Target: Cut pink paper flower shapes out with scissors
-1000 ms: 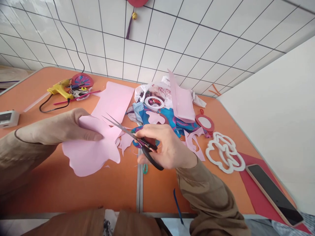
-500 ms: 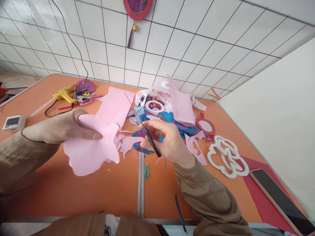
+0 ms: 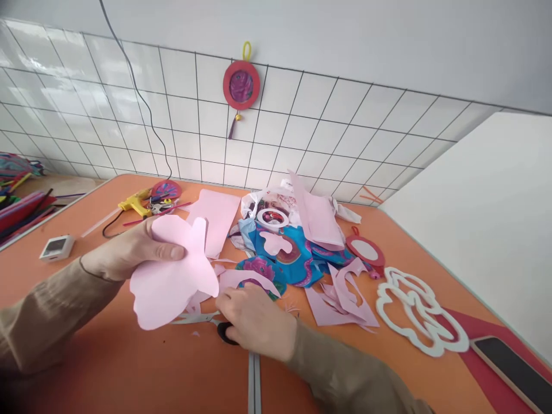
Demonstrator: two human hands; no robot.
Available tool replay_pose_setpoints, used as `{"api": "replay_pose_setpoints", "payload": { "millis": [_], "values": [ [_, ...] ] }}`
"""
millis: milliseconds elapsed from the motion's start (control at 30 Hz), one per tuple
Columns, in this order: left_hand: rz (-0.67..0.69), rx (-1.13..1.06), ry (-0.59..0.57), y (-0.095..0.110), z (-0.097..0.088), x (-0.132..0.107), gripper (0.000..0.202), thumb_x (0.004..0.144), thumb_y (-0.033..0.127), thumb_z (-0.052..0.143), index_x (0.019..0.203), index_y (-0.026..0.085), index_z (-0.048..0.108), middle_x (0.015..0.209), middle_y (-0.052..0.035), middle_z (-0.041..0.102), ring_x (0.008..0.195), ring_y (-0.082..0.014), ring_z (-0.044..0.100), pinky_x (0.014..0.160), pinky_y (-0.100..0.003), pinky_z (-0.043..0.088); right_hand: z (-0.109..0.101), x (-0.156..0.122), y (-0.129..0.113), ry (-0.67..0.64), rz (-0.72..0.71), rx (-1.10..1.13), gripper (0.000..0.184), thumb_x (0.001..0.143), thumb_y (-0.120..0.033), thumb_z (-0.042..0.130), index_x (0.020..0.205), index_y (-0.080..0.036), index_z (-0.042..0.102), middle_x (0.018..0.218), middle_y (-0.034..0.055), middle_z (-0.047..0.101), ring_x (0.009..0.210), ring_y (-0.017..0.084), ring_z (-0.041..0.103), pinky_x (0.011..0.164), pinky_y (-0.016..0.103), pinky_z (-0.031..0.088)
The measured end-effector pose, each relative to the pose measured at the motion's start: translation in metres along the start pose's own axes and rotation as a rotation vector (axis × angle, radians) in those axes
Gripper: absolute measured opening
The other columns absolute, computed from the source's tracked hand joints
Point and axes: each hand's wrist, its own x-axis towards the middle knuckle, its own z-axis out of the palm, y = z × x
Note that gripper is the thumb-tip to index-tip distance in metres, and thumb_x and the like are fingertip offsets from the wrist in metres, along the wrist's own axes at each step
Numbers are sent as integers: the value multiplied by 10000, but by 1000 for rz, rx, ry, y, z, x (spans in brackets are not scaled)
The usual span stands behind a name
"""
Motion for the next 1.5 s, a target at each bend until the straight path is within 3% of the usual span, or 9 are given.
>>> {"api": "replay_pose_setpoints", "payload": {
  "millis": [233, 433, 567, 733, 833, 900, 1167, 1333, 1500],
  "values": [
    [-5, 29, 27, -4, 14, 3, 248, 655, 266, 925, 823, 131, 802, 781, -64, 796, 665, -197, 748, 576, -246, 624, 10, 1, -5, 17, -5, -67, 148, 835, -185, 595, 968, -150, 650, 1011, 109, 688, 895, 226, 592, 650, 322, 310],
    [34, 63, 51, -7, 22, 7, 269, 611, 233, 942, 801, 122, 788, 761, -56, 791, 649, -192, 740, 573, -247, 622, 8, 5, 2, -124, -23, 121, 66, 786, -240, 631, 770, -178, 642, 743, 13, 644, 661, 145, 513, 548, 289, 248],
    [24, 116, 42, -8, 23, 8, 254, 639, 233, 923, 828, 129, 790, 791, -59, 794, 683, -203, 743, 597, -260, 620, -3, 5, 13, -135, -91, 324, 120, 794, -221, 664, 902, -174, 688, 789, -4, 675, 703, 125, 563, 602, 243, 338],
    [-15, 216, 0, -12, 22, 9, 248, 661, 285, 910, 810, 130, 788, 778, -69, 787, 675, -213, 735, 568, -263, 600, -25, -3, 33, 262, 12, 457, 174, 840, -198, 547, 697, -151, 636, 635, -7, 586, 598, 115, 495, 565, 250, 346],
    [-33, 269, -32, -15, 21, 11, 267, 671, 319, 902, 818, 129, 787, 767, -78, 780, 646, -218, 728, 528, -259, 579, -36, -12, 38, 606, 10, 789, 194, 859, -318, 596, 828, -144, 674, 653, -3, 599, 581, 117, 530, 538, 244, 402],
    [-32, 305, -35, -16, 22, 11, 307, 668, 345, 900, 853, 128, 786, 793, -89, 780, 653, -231, 729, 520, -271, 578, -41, -18, 37, 739, -53, 954, 237, 877, -356, 599, 925, -145, 696, 680, 8, 632, 584, 115, 557, 533, 238, 426],
    [-54, 377, -39, -20, 32, 10, 252, 689, 329, 883, 783, 119, 779, 668, -59, 733, 539, -142, 648, 447, -186, 490, -42, -28, 11, 748, -162, 1018, 322, 735, -375, 803, 924, -136, 701, 769, 30, 664, 676, 130, 596, 599, 259, 500],
    [-29, 378, -86, -28, 31, 13, 266, 699, 343, 882, 814, 119, 795, 690, -55, 743, 545, -145, 657, 456, -197, 511, -37, -25, -3, 815, -99, 957, 284, 743, -381, 790, 699, -144, 639, 622, -25, 536, 572, 87, 474, 503, 231, 397],
    [-36, 412, -85, -30, 31, 13, 358, 662, 401, 901, 837, 106, 798, 696, -75, 737, 544, -160, 650, 446, -222, 499, -39, -29, -6, 825, -62, 972, 238, 746, -334, 766, 665, -146, 645, 573, -32, 531, 520, 74, 447, 460, 223, 353]
  ]
}}
